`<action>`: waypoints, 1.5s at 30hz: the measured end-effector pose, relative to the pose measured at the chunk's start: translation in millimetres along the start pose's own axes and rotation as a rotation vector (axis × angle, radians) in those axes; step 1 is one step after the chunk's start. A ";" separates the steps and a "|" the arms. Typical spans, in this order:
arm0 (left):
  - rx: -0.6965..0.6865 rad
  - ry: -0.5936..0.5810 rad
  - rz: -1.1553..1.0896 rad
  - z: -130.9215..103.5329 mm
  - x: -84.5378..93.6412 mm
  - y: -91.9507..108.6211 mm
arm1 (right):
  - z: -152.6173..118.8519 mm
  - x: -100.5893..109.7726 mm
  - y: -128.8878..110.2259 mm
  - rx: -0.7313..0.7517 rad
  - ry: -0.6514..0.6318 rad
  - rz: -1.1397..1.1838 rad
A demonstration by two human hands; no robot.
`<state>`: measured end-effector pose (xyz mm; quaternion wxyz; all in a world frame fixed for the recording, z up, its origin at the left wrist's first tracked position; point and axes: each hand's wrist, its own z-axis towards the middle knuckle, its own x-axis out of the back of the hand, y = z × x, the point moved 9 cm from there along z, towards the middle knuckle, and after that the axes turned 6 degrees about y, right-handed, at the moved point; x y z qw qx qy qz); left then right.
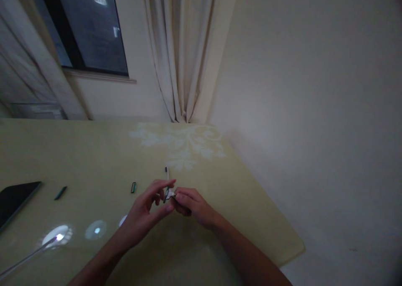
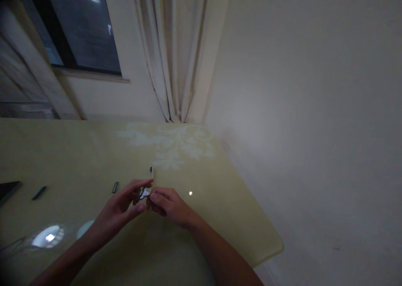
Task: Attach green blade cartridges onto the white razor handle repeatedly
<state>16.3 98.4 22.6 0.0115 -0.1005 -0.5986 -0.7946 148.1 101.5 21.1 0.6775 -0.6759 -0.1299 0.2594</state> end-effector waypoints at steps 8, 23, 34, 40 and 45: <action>0.040 -0.096 -0.211 0.9 -8.2 3.3 | -3.4 -5.8 15.1 -0.074 -0.112 0.089; -0.055 -0.159 -0.220 -1.8 -9.1 14.7 | -7.6 -10.3 16.5 -0.123 -0.169 0.151; -0.110 -0.114 -0.217 -4.7 -5.8 13.9 | -8.4 -13.6 10.5 -0.101 -0.171 0.175; -0.096 -0.123 -0.234 -4.9 -8.3 15.0 | -8.5 -12.7 11.5 -0.109 -0.171 0.160; -0.109 -0.099 -0.234 -5.4 -7.0 12.8 | -8.2 -12.6 10.2 -0.101 -0.160 0.170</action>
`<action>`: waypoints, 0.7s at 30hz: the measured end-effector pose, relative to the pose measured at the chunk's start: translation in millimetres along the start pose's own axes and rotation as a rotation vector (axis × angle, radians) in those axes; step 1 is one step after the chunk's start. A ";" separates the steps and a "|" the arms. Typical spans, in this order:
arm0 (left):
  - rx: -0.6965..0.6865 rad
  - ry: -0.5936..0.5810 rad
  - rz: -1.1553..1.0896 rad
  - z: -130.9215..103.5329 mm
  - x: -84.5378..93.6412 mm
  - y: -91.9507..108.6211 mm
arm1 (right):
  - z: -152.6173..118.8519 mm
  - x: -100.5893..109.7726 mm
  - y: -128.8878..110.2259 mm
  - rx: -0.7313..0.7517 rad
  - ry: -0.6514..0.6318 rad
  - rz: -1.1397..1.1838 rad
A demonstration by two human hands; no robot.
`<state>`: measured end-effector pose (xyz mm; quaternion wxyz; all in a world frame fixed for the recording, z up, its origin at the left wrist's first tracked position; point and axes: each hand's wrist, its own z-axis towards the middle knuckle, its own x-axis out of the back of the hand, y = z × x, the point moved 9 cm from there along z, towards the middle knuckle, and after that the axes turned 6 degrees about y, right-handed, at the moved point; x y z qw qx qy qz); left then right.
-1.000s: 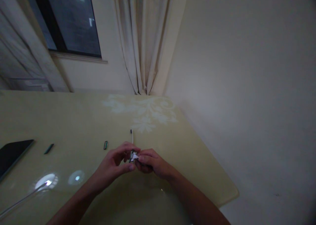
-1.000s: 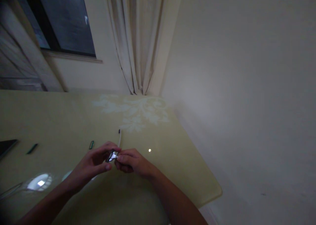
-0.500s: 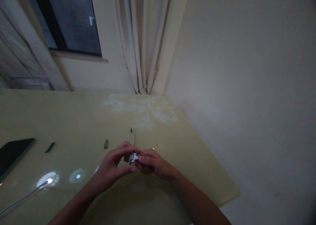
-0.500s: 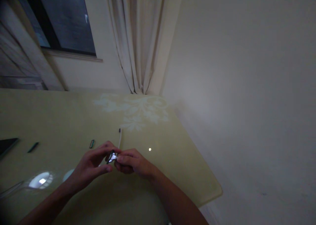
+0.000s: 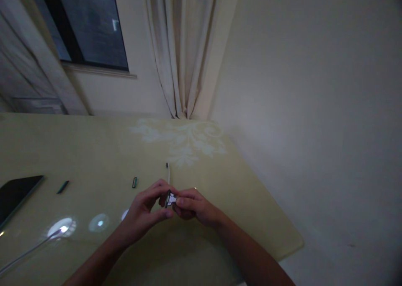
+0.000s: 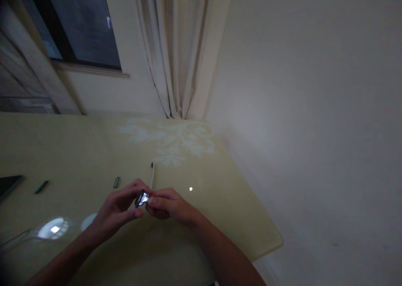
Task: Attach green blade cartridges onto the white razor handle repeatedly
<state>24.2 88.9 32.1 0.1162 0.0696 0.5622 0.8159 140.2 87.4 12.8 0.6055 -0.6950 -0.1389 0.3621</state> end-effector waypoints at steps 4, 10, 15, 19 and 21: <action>-0.012 -0.008 0.006 -0.5 -0.1 -0.7 | -0.1 0.6 0.1 -0.003 0.008 -0.009; -0.042 0.033 0.023 -1.9 -0.5 0.7 | -0.4 2.7 -7.5 0.079 0.052 -0.082; -0.075 0.084 0.046 -4.4 0.5 1.5 | -1.6 3.5 -14.1 0.154 0.076 -0.141; -0.086 0.064 0.057 -4.5 -1.1 4.7 | -2.1 2.1 -13.4 0.136 0.064 -0.113; -0.084 0.060 0.052 -3.9 -1.3 5.7 | -2.1 1.9 -13.4 0.135 0.063 -0.113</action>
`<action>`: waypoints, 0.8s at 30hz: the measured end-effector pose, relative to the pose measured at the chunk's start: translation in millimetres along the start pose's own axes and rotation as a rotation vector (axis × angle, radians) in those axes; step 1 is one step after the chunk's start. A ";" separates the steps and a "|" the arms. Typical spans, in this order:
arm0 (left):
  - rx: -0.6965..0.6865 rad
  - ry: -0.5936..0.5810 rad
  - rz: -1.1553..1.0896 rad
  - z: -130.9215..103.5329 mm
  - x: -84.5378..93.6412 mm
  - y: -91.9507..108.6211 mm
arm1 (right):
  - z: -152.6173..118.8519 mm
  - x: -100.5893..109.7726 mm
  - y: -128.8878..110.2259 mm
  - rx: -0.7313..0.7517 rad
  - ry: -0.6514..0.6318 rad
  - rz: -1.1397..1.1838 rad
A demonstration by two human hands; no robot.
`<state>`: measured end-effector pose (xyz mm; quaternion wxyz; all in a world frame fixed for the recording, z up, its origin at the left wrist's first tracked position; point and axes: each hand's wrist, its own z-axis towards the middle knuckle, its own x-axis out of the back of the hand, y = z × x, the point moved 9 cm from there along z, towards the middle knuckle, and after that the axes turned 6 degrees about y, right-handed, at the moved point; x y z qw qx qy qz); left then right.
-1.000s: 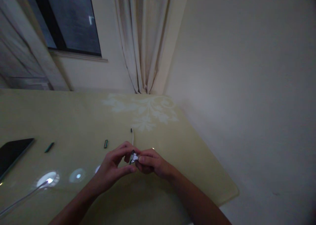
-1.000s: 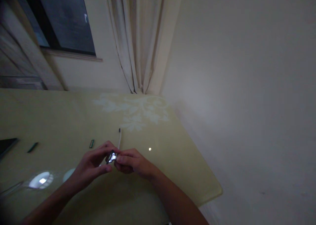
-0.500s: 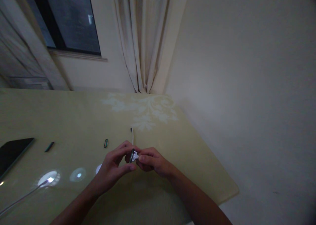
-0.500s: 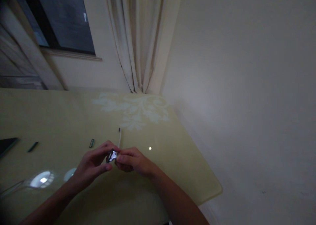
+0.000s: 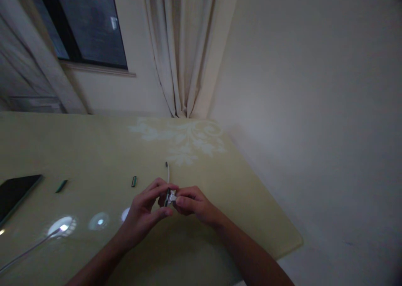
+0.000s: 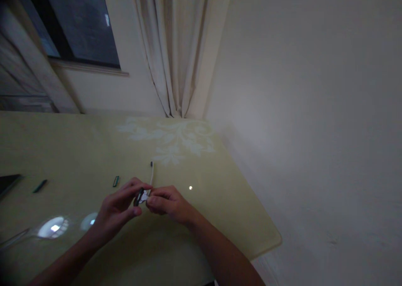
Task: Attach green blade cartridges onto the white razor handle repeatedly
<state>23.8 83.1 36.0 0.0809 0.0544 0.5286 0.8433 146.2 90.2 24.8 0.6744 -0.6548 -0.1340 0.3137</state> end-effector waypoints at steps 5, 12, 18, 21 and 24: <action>0.008 -0.006 -0.020 0.9 -0.5 -0.9 | 0.0 -2.1 -4.6 0.044 -0.030 -0.006; 0.063 -0.038 -0.032 1.7 1.1 -5.3 | -0.4 1.0 -5.2 0.034 -0.016 -0.080; 0.064 -0.030 -0.001 2.8 2.6 -5.0 | 1.1 3.6 -3.0 0.017 0.000 -0.098; 0.063 -0.014 0.018 3.0 3.4 -5.0 | 0.8 3.3 -4.6 0.017 -0.002 -0.100; 0.063 -0.009 0.038 2.9 3.9 -3.6 | -0.1 3.3 -7.8 0.026 -0.004 -0.119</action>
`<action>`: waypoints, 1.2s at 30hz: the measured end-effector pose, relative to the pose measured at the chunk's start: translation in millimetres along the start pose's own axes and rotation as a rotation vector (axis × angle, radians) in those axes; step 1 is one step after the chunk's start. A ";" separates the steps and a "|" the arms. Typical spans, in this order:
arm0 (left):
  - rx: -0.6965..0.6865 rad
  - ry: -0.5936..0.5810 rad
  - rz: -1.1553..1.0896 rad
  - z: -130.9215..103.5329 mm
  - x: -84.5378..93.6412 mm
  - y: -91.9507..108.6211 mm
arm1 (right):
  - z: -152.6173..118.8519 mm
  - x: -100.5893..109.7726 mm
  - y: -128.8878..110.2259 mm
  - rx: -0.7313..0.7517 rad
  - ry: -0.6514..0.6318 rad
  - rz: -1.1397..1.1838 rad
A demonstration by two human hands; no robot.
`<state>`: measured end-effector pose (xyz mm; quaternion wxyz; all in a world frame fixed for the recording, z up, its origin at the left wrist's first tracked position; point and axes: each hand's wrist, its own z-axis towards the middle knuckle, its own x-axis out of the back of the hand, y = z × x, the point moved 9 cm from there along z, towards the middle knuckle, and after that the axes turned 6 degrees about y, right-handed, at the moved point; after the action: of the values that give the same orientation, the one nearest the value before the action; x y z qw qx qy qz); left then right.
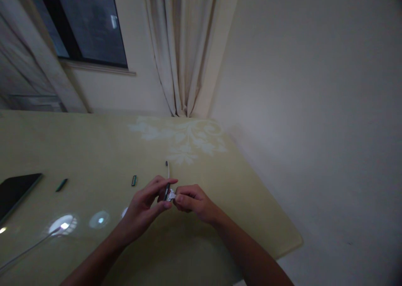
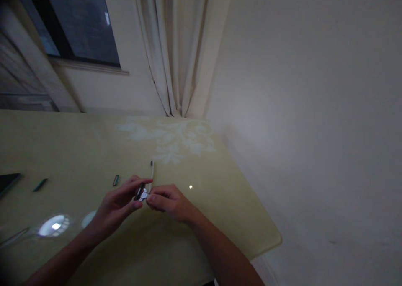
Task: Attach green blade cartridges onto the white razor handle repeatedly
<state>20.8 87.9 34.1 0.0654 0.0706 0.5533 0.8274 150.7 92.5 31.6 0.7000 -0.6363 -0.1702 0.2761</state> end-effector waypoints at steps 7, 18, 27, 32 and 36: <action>0.013 0.011 -0.029 1.7 -0.7 1.4 | -1.4 0.4 -1.9 -0.006 -0.014 0.001; -0.080 -0.016 0.521 28.8 -9.5 5.5 | 7.0 79.1 -3.6 -0.029 0.202 0.337; 0.145 -0.292 0.996 121.1 -101.1 -58.6 | 4.3 164.2 4.9 0.085 0.626 0.341; 0.250 -0.342 1.047 141.2 -136.9 -87.4 | -6.8 202.3 10.5 0.146 0.813 0.311; 0.300 -0.370 1.044 142.5 -148.3 -98.4 | -12.2 214.3 14.5 0.144 0.909 0.280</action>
<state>196.2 226.8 -9.7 -0.2667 0.4866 0.5360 0.6362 324.6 212.6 -8.6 0.7018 -0.6594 0.2596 0.0727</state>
